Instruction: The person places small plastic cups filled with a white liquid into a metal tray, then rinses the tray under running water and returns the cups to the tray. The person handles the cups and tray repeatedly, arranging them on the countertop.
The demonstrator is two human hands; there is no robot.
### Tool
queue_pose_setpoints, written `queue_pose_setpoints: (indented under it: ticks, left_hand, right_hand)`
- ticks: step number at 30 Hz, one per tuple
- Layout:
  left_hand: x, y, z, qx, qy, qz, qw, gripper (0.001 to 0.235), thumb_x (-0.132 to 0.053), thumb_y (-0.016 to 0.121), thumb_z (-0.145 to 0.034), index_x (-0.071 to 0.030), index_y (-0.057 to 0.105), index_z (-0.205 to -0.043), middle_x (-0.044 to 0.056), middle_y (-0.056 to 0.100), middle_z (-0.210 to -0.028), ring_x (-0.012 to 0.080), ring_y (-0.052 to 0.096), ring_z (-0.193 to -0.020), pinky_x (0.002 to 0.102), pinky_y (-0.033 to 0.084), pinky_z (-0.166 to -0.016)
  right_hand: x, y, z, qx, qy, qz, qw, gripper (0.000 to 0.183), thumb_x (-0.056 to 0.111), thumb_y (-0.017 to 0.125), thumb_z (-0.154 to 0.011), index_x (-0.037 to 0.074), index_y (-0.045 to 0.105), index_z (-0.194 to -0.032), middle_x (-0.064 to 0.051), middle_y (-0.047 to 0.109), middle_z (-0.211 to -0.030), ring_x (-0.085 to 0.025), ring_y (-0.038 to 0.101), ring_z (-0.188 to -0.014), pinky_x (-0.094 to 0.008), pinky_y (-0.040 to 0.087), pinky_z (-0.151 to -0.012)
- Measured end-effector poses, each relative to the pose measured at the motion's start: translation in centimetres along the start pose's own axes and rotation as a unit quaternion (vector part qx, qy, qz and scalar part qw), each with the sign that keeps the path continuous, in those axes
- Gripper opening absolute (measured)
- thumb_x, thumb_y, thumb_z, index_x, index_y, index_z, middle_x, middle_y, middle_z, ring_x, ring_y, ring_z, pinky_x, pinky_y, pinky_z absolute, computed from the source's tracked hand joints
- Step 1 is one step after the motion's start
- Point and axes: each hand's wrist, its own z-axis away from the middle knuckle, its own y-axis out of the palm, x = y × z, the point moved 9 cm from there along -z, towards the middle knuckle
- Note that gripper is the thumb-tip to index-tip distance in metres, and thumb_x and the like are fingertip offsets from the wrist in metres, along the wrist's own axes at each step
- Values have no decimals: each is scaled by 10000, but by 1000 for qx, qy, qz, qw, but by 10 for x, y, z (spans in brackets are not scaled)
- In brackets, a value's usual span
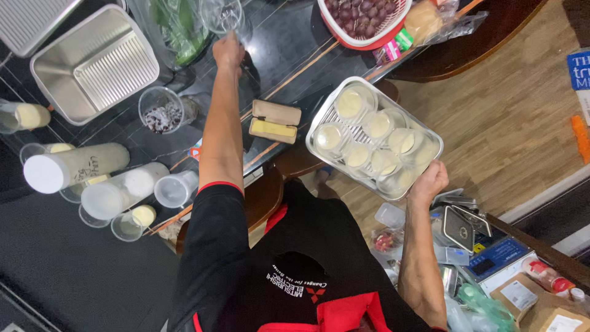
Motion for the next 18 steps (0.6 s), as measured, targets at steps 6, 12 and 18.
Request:
queue_pose_setpoints:
  ticks: [6,12,18]
  left_hand:
    - [-17,11,86,-14,226,-362,904,466,-268,726,-867,20,680,-1230,210,724,-1181,343,697,-1129,399,520,-991]
    - [15,40,214,277,327,-569,702,392,-117,744,-774,-108,748,-1166,173,665,-1160,380,603,-1133,485,472,-999]
    - [37,13,223,228,345,-622,665,293,-4,706,-784,-126,749,-1047,148,669,-1084,354,638,-1104,474,518,-953]
  right_hand:
    - [-3,-3,0,8,-9,14,1000,264,145,486,-1031,-24,621,-879,-5,628,-847,-92,532,-770,-275,470,-706]
    - [-8,-6,-3,8,-31,22,999,259,144,492,-1025,-30,604,-869,-2,603,-843,-100,512,-783,-290,466,-721]
    - [-12,-7,-6,3,-24,22,999,256,141,489,-997,-18,590,-823,8,602,-816,-92,509,-765,-287,466,-700]
